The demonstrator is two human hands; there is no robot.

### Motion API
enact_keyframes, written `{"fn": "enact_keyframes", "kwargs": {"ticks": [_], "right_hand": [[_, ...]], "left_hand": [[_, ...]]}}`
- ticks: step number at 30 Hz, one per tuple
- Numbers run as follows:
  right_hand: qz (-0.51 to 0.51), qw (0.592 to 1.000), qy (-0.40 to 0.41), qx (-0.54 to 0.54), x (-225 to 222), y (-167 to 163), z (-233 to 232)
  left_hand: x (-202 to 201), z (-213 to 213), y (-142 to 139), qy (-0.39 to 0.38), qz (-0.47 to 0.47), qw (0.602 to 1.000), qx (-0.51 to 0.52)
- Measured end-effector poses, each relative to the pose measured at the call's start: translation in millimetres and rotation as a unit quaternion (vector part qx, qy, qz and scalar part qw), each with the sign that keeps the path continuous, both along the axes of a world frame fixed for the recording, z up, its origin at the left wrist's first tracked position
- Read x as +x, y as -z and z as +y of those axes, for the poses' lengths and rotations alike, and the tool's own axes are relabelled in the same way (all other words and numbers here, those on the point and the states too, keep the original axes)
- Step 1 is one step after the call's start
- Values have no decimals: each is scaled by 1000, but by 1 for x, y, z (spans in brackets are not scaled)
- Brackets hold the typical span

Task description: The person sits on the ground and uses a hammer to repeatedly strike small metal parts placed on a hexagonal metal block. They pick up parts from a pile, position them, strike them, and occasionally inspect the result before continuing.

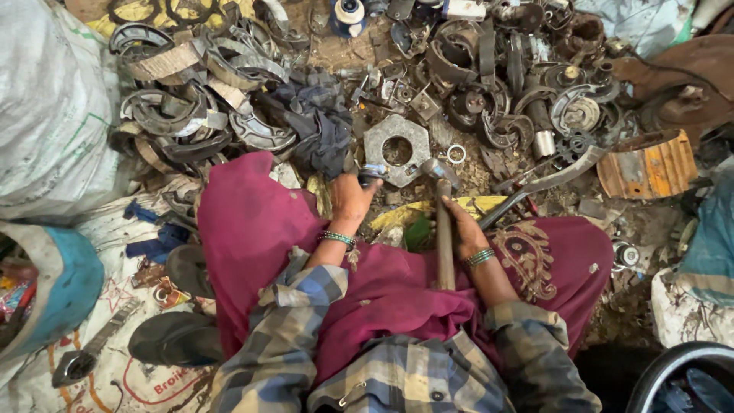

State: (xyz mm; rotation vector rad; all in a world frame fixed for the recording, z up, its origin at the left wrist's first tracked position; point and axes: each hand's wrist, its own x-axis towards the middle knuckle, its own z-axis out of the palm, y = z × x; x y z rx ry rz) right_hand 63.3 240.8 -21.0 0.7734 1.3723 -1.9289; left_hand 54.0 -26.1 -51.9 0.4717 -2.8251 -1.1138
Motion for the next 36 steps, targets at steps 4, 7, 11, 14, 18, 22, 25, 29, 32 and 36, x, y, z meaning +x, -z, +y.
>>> {"fn": "enact_keyframes", "kwargs": {"ticks": [4, 7, 11, 14, 18, 22, 25, 29, 32, 36], "right_hand": [[-13, 995, -2, -95, -1, 3, 7], [-55, 973, -27, -223, -2, 5, 14], [127, 973, -113, 159, 6, 0, 12], [254, 927, -168, 217, 13, -24, 0], [402, 842, -216, 288, 13, -63, -18], [525, 739, -247, 341, 18, -70, -27], [480, 722, -308, 392, 20, -43, -35], [561, 647, -311, 412, 12, -11, -48], [466, 695, -343, 426, 9, -24, -47], [526, 687, -262, 428, 25, -67, -38]], "left_hand": [[2, 5, -6, 10, 32, 999, -29], [3, 12, -7, 10, 24, 996, -79], [6, 19, 0, -16, 106, 985, -137], [4, 19, 8, -22, 38, 996, -78], [1, 15, 12, -6, -35, 999, -30], [4, 15, 10, -25, -52, 998, -26], [7, 17, 11, -36, -25, 999, -19], [4, 20, 15, -24, -4, 998, -59], [2, 21, 14, -26, 3, 998, -61], [3, 22, 7, -22, 26, 997, -68]]}}
